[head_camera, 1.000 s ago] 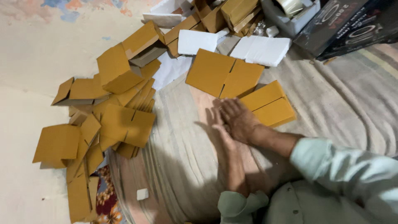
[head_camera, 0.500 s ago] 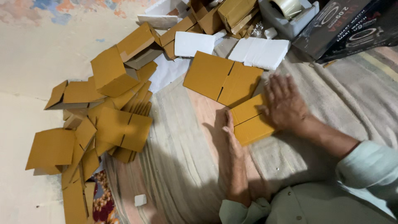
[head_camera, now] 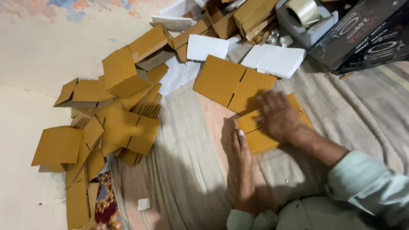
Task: The person sits on a bed and folds flat die-cut cardboard mailer boxes one at a time, pressing the sides and base to shape each box, then stacks the finished boxes on the bed beside a pile of unfolded ones.
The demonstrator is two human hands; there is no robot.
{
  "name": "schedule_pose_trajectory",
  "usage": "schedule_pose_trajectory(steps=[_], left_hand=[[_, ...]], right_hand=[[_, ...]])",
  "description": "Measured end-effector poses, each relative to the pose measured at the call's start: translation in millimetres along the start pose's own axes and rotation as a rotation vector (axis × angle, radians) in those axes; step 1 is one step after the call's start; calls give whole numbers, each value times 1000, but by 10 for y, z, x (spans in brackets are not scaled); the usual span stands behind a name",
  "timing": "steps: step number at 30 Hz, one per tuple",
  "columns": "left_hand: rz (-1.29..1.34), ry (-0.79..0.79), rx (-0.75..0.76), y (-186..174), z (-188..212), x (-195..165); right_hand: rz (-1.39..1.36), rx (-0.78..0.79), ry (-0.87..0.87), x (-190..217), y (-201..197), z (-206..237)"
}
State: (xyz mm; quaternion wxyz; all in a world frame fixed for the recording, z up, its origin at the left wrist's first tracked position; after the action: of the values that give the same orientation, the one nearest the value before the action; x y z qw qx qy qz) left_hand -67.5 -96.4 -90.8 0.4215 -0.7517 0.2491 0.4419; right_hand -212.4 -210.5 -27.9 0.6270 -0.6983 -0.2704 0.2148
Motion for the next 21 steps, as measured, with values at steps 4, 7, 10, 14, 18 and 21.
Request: schedule_pose_trajectory(steps=[4, 7, 10, 14, 18, 21], left_hand=[[-230, -52, 102, -31, -69, -247], [-772, 5, 210, 192, -183, -474], [-676, 61, 301, 607, -356, -683], [-674, 147, 289, 682, -457, -750], [-634, -11, 275, 211, -520, -595], [-791, -266, 238, 15, -599, -507]], right_hand=[[138, -66, 152, -313, 10, 193], [108, -95, 191, -312, 19, 302], [-56, -120, 228, -275, 12, 312], [-96, -67, 293, -315, 9, 265], [-171, -150, 263, -340, 48, 219], [-93, -238, 235, -339, 64, 182]])
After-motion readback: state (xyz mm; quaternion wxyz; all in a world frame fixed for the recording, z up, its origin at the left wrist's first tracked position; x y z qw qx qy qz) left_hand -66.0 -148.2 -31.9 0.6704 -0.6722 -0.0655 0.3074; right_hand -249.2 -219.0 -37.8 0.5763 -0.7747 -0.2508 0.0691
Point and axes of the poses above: each hand's wrist, its own z-axis away from the middle knuckle, its own y-axis out of the palm, x = y × z, the point moved 1 cm from there along -z, towards the middle knuckle, and after that the axes turned 9 degrees about z, right-handed, at the moved point
